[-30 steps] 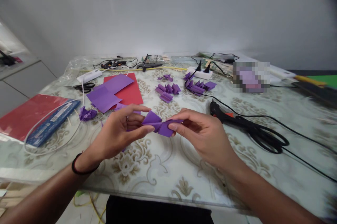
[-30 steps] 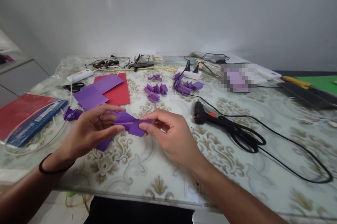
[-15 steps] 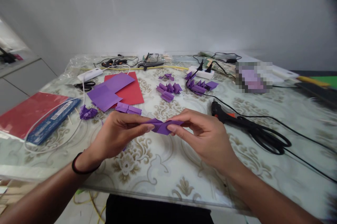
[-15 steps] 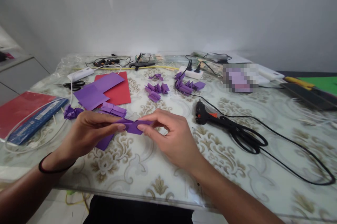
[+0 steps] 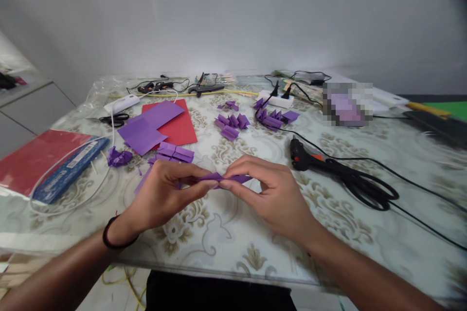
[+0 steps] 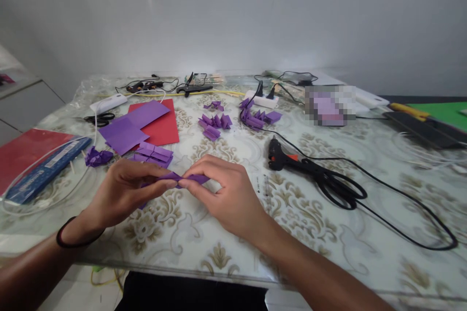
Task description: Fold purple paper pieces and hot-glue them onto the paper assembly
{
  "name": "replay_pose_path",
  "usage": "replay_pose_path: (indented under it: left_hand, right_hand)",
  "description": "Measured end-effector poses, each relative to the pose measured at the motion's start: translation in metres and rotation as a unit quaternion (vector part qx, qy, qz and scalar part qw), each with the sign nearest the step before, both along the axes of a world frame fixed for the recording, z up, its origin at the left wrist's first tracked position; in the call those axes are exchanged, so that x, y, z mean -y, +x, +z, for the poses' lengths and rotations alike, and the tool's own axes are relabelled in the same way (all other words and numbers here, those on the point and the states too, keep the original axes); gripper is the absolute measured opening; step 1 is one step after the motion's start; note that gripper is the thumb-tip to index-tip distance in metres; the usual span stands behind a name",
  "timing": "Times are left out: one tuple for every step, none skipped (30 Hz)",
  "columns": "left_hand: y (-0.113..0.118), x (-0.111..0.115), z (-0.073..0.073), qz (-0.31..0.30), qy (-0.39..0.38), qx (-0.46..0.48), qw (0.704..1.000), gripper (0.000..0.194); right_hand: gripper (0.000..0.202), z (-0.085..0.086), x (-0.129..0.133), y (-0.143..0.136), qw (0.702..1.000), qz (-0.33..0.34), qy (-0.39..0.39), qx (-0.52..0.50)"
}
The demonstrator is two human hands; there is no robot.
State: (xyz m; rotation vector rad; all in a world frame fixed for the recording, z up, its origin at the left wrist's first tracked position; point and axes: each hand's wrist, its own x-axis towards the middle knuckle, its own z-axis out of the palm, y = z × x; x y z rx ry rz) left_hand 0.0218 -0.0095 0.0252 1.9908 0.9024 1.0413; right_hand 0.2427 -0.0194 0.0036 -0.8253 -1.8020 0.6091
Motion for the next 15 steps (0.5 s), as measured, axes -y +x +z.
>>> replay_pose_path:
  left_hand:
    - [0.0007, -0.0001, 0.0004, -0.001, -0.002, -0.003, 1.000, 0.009]
    - [0.0011, -0.0001, 0.0008, -0.003, 0.000, -0.007, 1.000, 0.010]
    - [0.0011, 0.0002, 0.0013, -0.004, 0.008, -0.010, 1.000, 0.010]
    - [0.0008, 0.0006, 0.0017, -0.005, 0.019, -0.012, 1.000, 0.010]
    - [0.0002, 0.0012, 0.0021, -0.005, 0.032, -0.013, 0.999, 0.010]
    - [-0.0005, 0.0018, 0.0024, -0.002, 0.043, -0.012, 0.999, 0.009]
    - [-0.0013, 0.0023, 0.0026, 0.004, 0.052, -0.010, 0.999, 0.008]
    - [-0.0020, 0.0027, 0.0027, 0.011, 0.056, -0.008, 0.998, 0.008]
    - [-0.0025, 0.0030, 0.0027, 0.019, 0.054, -0.005, 0.998, 0.007]
    - [-0.0028, 0.0032, 0.0027, 0.025, 0.048, -0.003, 0.998, 0.007]
    - [-0.0030, 0.0033, 0.0026, 0.030, 0.041, -0.003, 0.999, 0.007]
    - [-0.0030, 0.0032, 0.0025, 0.032, 0.035, -0.006, 0.999, 0.007]
    - [-0.0029, 0.0031, 0.0023, 0.034, 0.032, -0.007, 0.999, 0.007]
    - [-0.0029, 0.0028, 0.0021, 0.036, 0.031, -0.010, 0.999, 0.007]
    - [-0.0030, 0.0024, 0.0021, 0.038, 0.032, -0.010, 0.999, 0.006]
  right_hand:
    - [0.009, 0.0002, 0.0003, -0.0001, 1.000, 0.004, -0.005, -0.001]
    - [0.009, 0.0004, 0.0004, -0.0001, 1.000, 0.008, -0.011, -0.004]
    - [0.009, 0.0007, 0.0004, -0.0001, 1.000, 0.011, -0.019, -0.008]
    - [0.009, 0.0010, 0.0002, -0.0001, 0.999, 0.013, -0.028, -0.011]
    - [0.008, 0.0014, 0.0000, 0.0000, 0.999, 0.016, -0.040, -0.015]
    - [0.008, 0.0018, -0.0004, 0.0002, 0.998, 0.018, -0.055, -0.017]
    - [0.008, 0.0022, -0.0008, 0.0006, 0.997, 0.018, -0.070, -0.020]
    - [0.009, 0.0026, -0.0013, 0.0012, 0.996, 0.018, -0.087, -0.023]
    - [0.010, 0.0030, -0.0017, 0.0019, 0.994, 0.017, -0.101, -0.024]
    - [0.012, 0.0035, -0.0020, 0.0028, 0.994, 0.015, -0.110, -0.024]
    - [0.014, 0.0040, -0.0021, 0.0037, 0.993, 0.012, -0.114, -0.024]
    - [0.015, 0.0045, -0.0022, 0.0046, 0.993, 0.010, -0.112, -0.023]
    - [0.017, 0.0050, -0.0023, 0.0053, 0.994, 0.007, -0.110, -0.020]
    - [0.018, 0.0054, -0.0023, 0.0059, 0.994, 0.005, -0.108, -0.017]
    - [0.017, 0.0057, -0.0025, 0.0063, 0.994, 0.003, -0.108, -0.017]
